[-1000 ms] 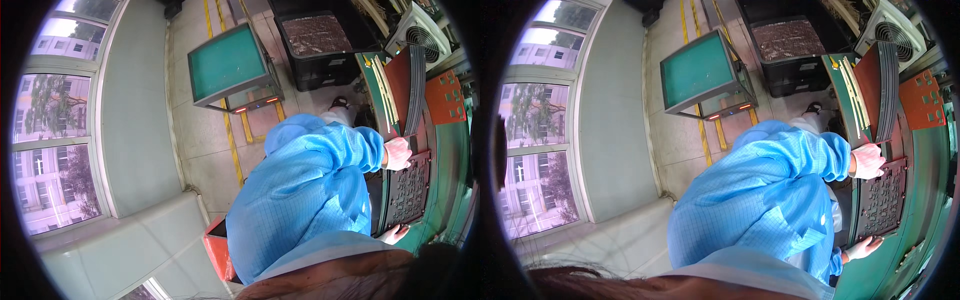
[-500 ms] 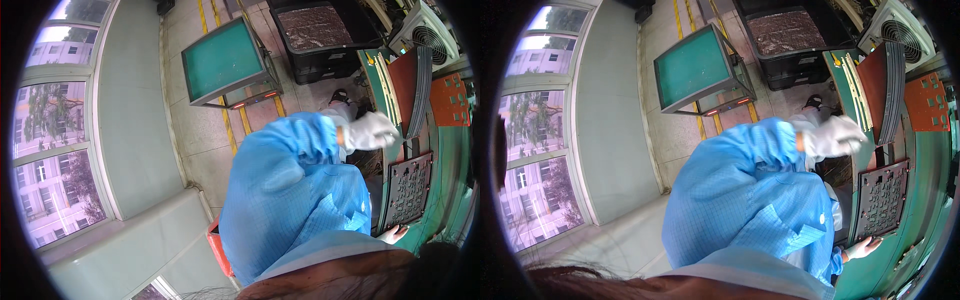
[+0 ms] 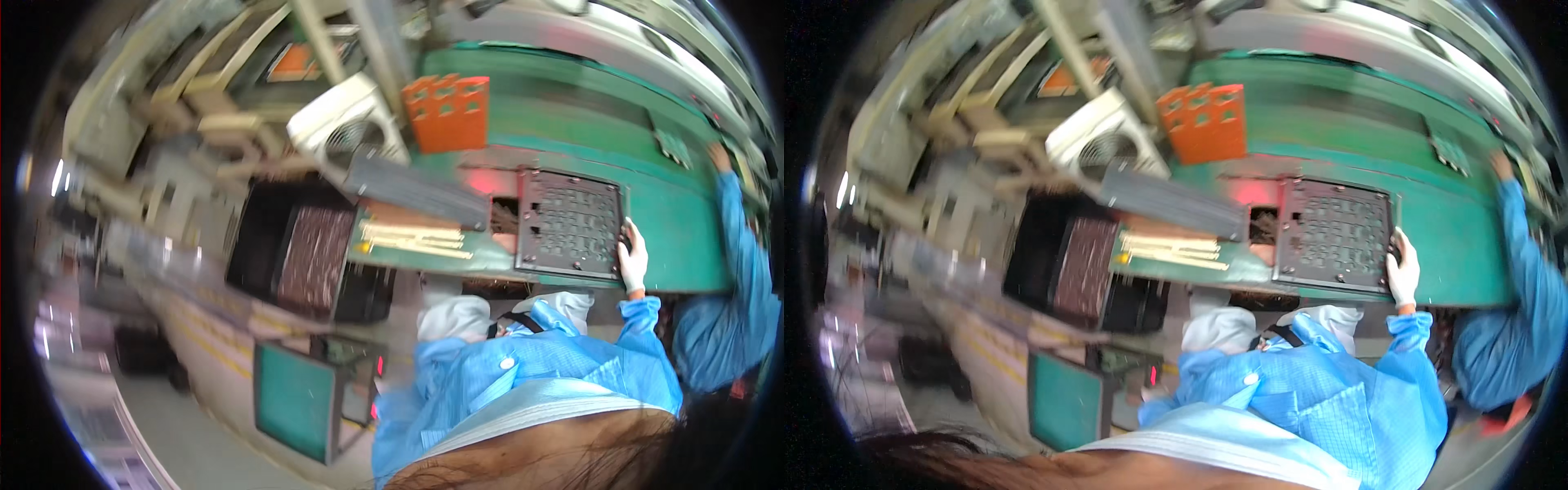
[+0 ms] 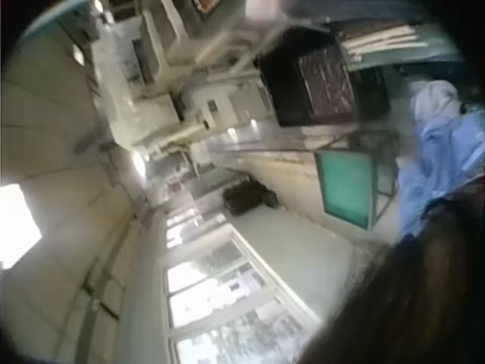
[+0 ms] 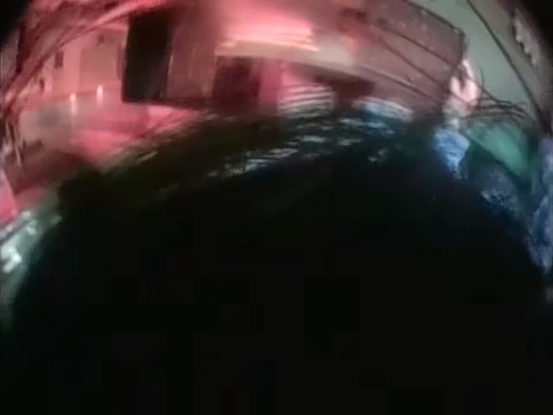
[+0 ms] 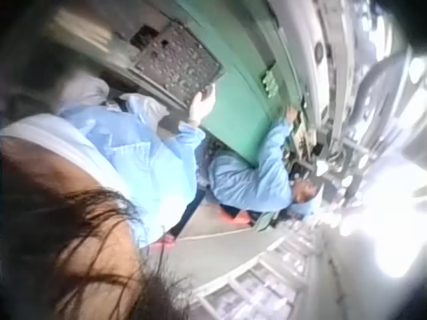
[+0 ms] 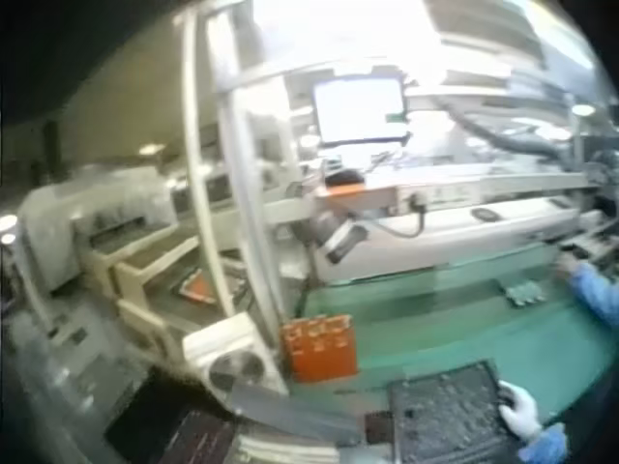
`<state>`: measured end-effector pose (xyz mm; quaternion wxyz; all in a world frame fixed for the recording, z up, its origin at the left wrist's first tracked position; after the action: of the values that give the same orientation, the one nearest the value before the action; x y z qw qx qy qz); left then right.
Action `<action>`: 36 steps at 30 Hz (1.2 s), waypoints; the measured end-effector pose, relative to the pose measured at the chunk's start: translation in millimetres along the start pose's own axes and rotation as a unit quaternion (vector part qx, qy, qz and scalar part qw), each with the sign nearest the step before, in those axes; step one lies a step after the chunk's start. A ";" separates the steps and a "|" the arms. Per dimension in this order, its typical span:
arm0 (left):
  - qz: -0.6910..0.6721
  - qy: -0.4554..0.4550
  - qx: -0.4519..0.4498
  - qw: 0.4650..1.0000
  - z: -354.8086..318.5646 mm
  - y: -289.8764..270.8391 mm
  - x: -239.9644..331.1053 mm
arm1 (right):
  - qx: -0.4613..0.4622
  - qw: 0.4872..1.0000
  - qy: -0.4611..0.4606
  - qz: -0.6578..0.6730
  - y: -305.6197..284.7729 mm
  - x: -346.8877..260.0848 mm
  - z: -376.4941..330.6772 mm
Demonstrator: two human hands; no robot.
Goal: Assembling components and placing templates onto PCB boards at an industrial assembly line workstation.
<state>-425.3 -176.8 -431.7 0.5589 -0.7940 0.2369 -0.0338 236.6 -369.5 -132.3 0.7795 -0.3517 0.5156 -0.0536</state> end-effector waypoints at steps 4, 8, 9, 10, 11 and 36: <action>-0.078 0.118 0.098 0.985 166.8 -127.5 53.4 | 0.031 0.997 -0.015 -0.074 -5.7 -38.0 -1.5; -0.168 0.231 0.138 0.948 260.2 -245.1 160.3 | 0.029 0.999 0.008 -0.015 3.0 -24.9 -5.4; -0.191 0.249 0.138 0.939 274.8 -262.8 181.0 | 0.043 0.998 0.009 -0.035 1.3 -22.4 -8.6; -0.217 0.262 0.134 0.931 283.3 -281.1 200.1 | 0.052 0.997 0.009 -0.057 0.4 -21.3 -10.2; -0.243 0.271 0.129 0.923 291.8 -291.4 214.4 | 0.019 0.997 0.046 -0.062 -2.4 -24.7 -10.5; -0.915 -0.169 -0.012 0.366 112.7 -149.5 142.5 | 0.046 0.999 0.005 -0.029 -4.2 -14.7 -2.9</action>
<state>-212.6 -98.3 -368.7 0.2043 -0.5199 -0.7335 -0.3872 228.5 -367.5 -119.1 0.7906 -0.3297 0.5060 -0.1014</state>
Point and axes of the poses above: each hand's wrist, its own z-axis towards the middle knuckle, its own y-axis out of the palm, x = y × z, the point moved 2 cm from there along z, towards the middle knuckle, and after that the axes turned 13 degrees about y, right-handed, at the moved point
